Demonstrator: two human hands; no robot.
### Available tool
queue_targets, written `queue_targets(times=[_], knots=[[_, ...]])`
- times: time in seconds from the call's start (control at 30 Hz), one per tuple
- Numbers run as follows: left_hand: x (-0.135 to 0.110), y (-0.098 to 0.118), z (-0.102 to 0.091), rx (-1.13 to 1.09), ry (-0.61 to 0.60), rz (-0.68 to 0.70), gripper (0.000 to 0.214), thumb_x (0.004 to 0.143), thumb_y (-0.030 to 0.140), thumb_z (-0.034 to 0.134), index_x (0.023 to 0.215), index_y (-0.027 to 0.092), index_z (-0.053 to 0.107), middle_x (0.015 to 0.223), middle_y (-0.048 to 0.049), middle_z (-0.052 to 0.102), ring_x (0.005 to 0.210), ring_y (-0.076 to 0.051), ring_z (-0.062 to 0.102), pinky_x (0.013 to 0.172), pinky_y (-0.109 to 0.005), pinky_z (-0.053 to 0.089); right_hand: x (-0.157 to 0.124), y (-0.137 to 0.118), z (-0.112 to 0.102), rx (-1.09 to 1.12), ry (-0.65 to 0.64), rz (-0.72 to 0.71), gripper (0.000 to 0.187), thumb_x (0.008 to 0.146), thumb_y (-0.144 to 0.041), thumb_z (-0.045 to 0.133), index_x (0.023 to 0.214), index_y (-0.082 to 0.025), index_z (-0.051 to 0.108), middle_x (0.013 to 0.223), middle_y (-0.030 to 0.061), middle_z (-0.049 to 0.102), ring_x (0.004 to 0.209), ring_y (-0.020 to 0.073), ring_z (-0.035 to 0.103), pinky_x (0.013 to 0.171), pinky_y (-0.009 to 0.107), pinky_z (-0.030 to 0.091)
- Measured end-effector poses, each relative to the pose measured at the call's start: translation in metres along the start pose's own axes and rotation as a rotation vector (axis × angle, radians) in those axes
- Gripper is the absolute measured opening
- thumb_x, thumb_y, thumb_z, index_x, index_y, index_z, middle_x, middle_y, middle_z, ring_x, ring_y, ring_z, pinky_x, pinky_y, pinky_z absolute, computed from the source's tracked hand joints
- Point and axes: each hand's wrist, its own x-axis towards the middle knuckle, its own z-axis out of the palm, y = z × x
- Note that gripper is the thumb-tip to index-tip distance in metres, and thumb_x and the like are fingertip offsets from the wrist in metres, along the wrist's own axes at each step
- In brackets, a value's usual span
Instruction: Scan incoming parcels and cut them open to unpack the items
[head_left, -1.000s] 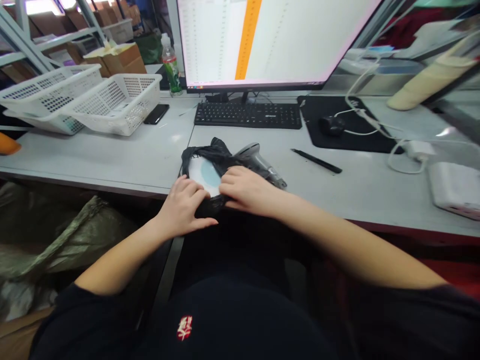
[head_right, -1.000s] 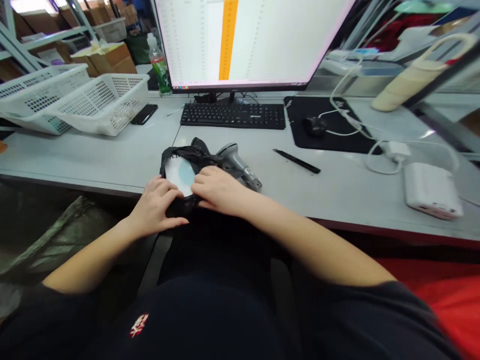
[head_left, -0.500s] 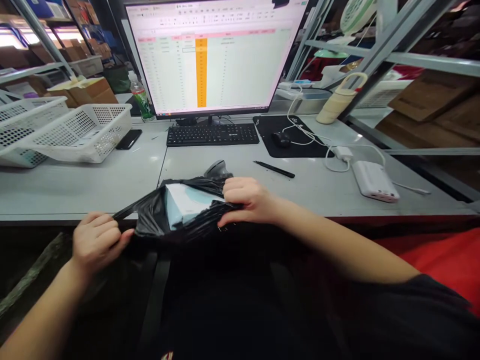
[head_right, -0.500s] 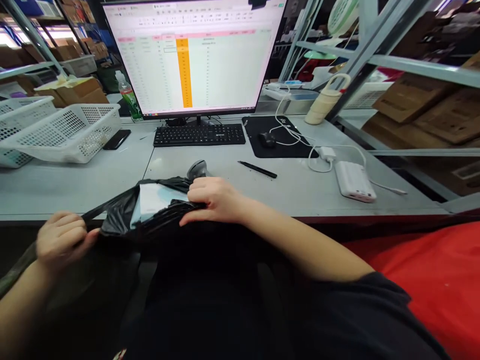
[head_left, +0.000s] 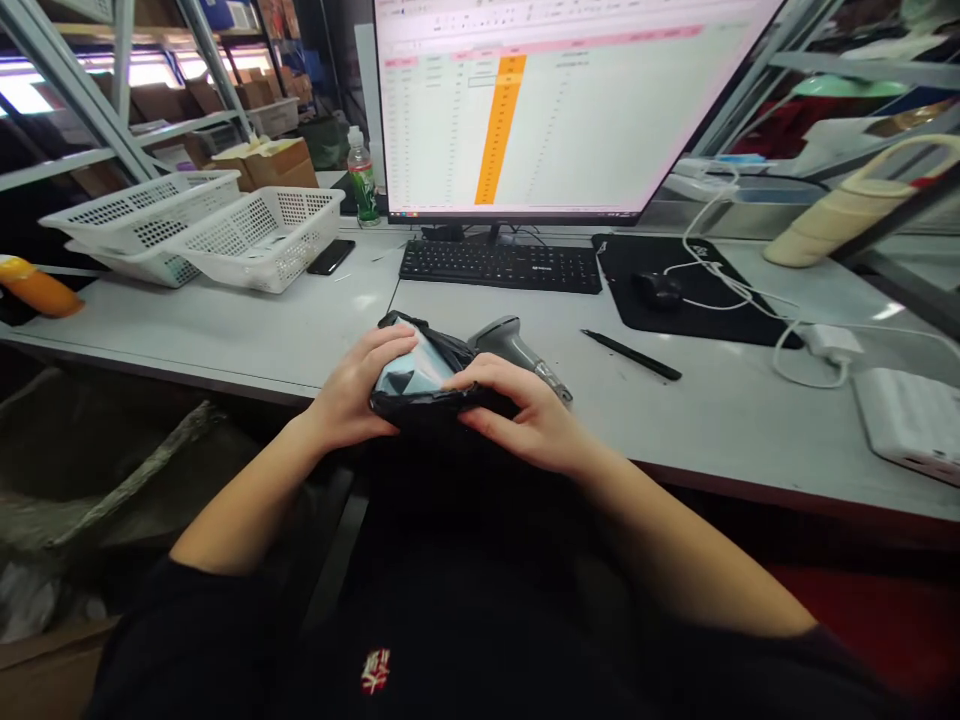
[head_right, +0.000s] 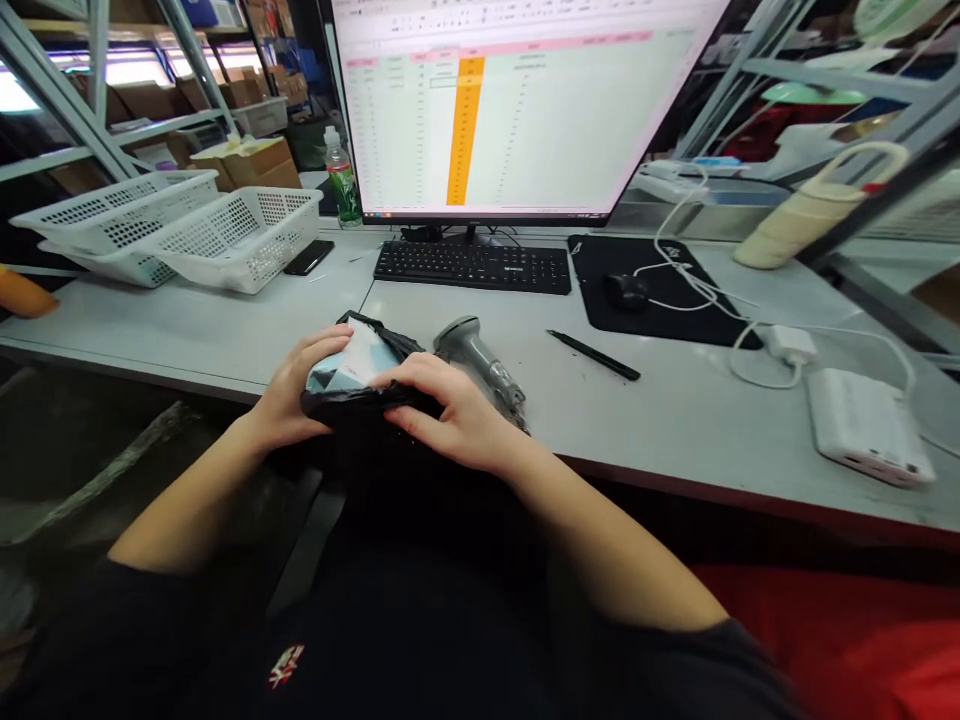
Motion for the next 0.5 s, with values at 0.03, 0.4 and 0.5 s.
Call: queue_targets(times=[0.03, 0.4, 0.5], knots=[[0.006, -0.003, 0.000, -0.012, 0.003, 0.016, 0.081, 0.082, 0.048, 0.079, 0.150, 0.026, 0.040, 0.142, -0.0154, 0.055, 0.134, -0.032, 0.055, 0.117, -0.053, 0.043, 0.002, -0.005, -0.002, -0.055, -0.019, -0.030, 0.018, 0.096, -0.027, 0.068, 0.113, -0.022, 0.067, 0.098, 0.0050, 0.066, 0.089, 0.0175, 0.061, 0.078, 0.033, 0.051], [0.036, -0.027, 0.016, -0.126, 0.212, -0.131, 0.056, 0.079, 0.049, 0.080, 0.125, 0.022, 0.061, 0.120, -0.0099, 0.067, 0.114, -0.027, 0.064, 0.099, -0.039, 0.053, -0.017, -0.007, -0.016, -0.771, 0.006, -0.425, 0.007, 0.093, -0.017, 0.069, 0.095, -0.023, 0.071, 0.077, 0.0018, 0.063, 0.083, 0.0197, 0.052, 0.081, 0.035, 0.050], [0.042, -0.034, 0.017, -0.177, 0.261, -0.216, 0.058, 0.077, 0.058, 0.079, 0.119, 0.020, 0.063, 0.114, -0.0080, 0.069, 0.105, -0.024, 0.066, 0.092, -0.035, 0.055, -0.010, -0.014, -0.041, -0.706, -0.129, -0.261, 0.014, 0.092, -0.025, 0.071, 0.106, -0.022, 0.071, 0.112, 0.0104, 0.066, 0.106, 0.0255, 0.058, 0.089, 0.040, 0.053]])
